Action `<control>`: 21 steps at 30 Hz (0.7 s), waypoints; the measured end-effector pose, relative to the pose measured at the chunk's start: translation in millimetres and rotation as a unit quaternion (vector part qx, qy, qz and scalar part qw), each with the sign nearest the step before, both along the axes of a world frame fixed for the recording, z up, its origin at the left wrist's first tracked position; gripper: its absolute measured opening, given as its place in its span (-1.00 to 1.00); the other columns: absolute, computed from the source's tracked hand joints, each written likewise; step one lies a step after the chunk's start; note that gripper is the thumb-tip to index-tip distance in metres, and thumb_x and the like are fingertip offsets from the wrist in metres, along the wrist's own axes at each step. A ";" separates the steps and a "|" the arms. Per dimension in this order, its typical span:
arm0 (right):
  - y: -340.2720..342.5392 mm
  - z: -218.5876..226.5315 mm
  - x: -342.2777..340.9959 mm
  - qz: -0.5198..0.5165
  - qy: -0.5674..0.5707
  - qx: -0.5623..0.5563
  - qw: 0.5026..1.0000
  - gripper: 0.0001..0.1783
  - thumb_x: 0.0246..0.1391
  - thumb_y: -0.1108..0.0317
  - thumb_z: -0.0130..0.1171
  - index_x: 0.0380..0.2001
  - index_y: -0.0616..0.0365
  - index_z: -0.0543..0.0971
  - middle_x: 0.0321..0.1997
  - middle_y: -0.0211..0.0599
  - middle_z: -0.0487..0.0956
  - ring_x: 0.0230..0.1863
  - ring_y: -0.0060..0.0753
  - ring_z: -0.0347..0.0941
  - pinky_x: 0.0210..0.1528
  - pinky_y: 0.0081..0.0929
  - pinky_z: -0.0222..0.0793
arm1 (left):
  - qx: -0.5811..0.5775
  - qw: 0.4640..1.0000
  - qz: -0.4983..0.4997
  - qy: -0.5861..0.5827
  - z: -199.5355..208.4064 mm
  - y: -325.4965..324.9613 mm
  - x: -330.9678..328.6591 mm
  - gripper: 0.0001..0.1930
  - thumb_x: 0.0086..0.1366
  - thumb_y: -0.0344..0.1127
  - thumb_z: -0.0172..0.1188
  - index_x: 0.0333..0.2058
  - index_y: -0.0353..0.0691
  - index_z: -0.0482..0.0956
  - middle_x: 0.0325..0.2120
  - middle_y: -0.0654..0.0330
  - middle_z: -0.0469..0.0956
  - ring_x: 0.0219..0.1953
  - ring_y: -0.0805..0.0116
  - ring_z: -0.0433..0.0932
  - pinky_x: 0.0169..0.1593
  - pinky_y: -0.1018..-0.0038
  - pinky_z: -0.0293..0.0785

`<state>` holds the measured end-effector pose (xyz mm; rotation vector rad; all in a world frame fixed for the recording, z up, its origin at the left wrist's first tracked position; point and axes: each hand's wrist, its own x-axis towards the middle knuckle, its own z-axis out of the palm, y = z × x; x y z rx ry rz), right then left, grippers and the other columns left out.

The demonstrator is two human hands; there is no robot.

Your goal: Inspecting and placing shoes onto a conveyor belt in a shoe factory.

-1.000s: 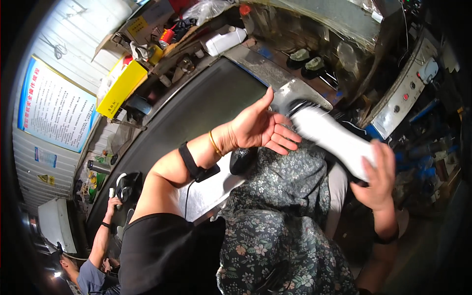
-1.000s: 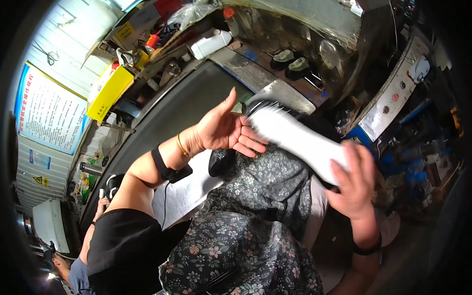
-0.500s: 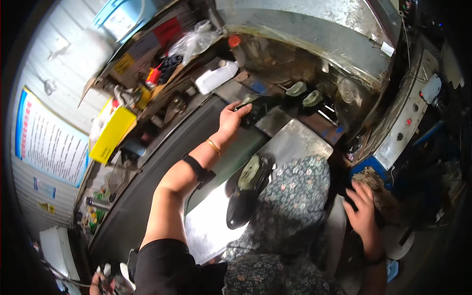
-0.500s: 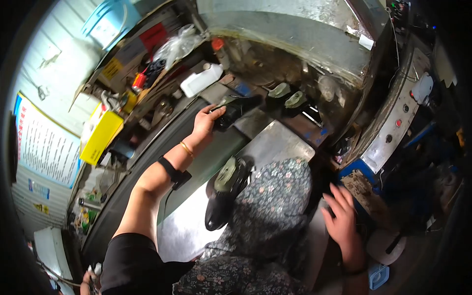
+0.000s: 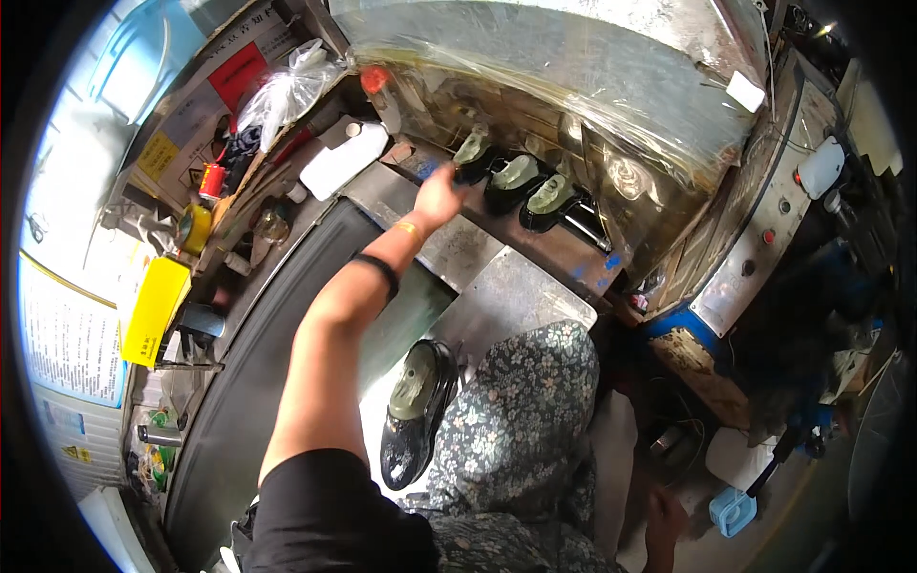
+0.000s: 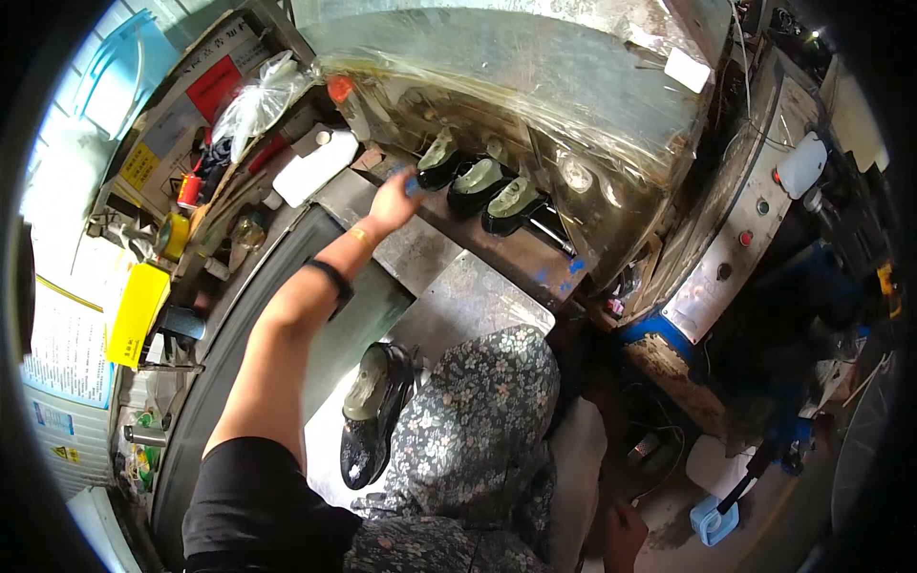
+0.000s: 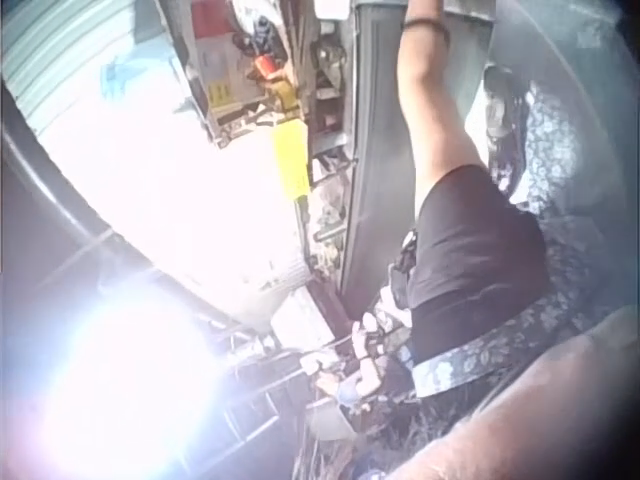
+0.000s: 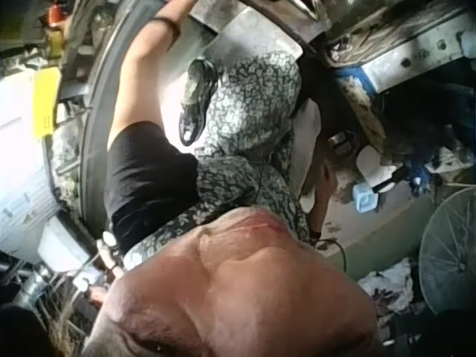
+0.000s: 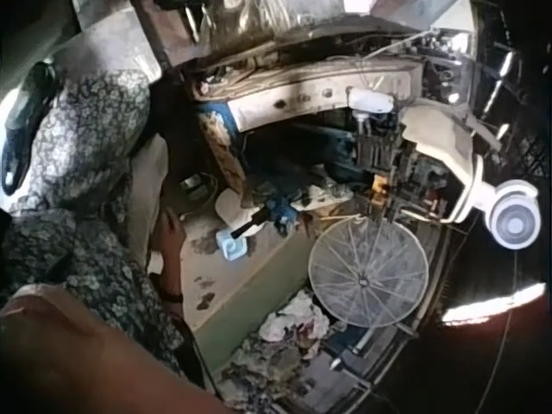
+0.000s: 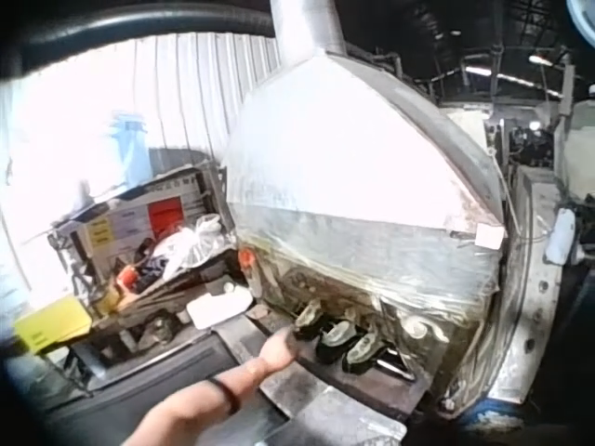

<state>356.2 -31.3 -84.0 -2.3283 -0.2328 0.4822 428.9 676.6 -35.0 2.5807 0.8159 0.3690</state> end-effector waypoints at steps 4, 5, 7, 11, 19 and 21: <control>44.0 15.6 4.5 0.032 0.017 0.082 0.996 -0.74 0.09 0.46 0.19 -0.13 0.26 0.62 -0.23 -0.11 0.65 -0.17 -0.34 0.59 -0.08 -0.46 0.45 | -0.116 0.968 -0.179 0.134 65.3 -144.4 -149.8 -0.42 0.17 0.07 0.28 0.01 -0.26 0.51 -0.22 -0.14 0.60 -0.12 -0.04 0.59 -0.05 0.17 0.48; 59.5 25.6 5.3 0.058 0.009 0.111 0.992 -0.75 0.09 0.47 0.19 -0.14 0.27 0.62 -0.23 -0.12 0.65 -0.18 -0.36 0.59 -0.09 -0.46 0.46 | -0.136 0.956 -0.102 0.239 77.1 -184.1 -184.0 -0.25 0.12 0.10 0.32 0.18 -0.23 0.37 -0.10 -0.11 0.58 0.00 -0.03 0.55 0.05 0.19 0.46; 89.5 28.9 3.8 0.118 -0.043 0.192 0.973 -0.76 0.09 0.48 0.21 -0.15 0.28 0.62 -0.24 -0.14 0.65 -0.20 -0.38 0.59 -0.11 -0.47 0.47 | 0.202 0.969 -0.091 0.113 48.1 -244.4 -256.7 -0.08 0.04 0.08 0.38 0.28 -0.23 0.19 0.01 -0.08 0.54 0.09 -0.04 0.50 0.14 0.24 0.42; 155.0 52.3 -22.2 0.204 0.023 0.317 0.926 -0.77 0.13 0.47 0.22 -0.12 0.29 0.61 -0.19 -0.15 0.65 -0.22 -0.48 0.57 -0.15 -0.55 0.47 | -0.219 0.957 0.188 -0.008 27.8 -248.9 -304.6 -0.11 -0.05 -0.17 0.44 0.23 -0.36 0.23 -0.01 -0.08 0.53 0.04 0.06 0.53 0.14 0.36 0.41; 196.8 116.4 -81.0 0.269 0.119 0.478 0.828 -0.09 0.11 0.16 0.31 0.40 0.11 0.07 0.26 -0.20 0.40 0.21 -0.31 0.33 0.22 -0.38 0.27 | -0.731 0.585 0.068 -0.345 56.4 -346.8 -236.9 -0.53 0.35 -0.19 0.14 0.15 -0.24 0.31 0.00 0.19 0.50 0.00 0.20 0.50 0.05 0.28 0.46; 170.8 171.3 -67.0 0.143 0.277 0.470 0.826 -0.07 -0.07 0.42 0.23 0.40 0.11 0.09 0.35 -0.17 0.28 0.26 -0.29 0.29 0.36 -0.31 0.14 | -0.749 0.558 -0.036 -0.355 97.9 -383.2 -226.4 -0.43 0.38 -0.16 0.11 0.26 -0.20 0.17 0.14 0.19 0.37 0.15 0.25 0.37 0.17 0.29 0.34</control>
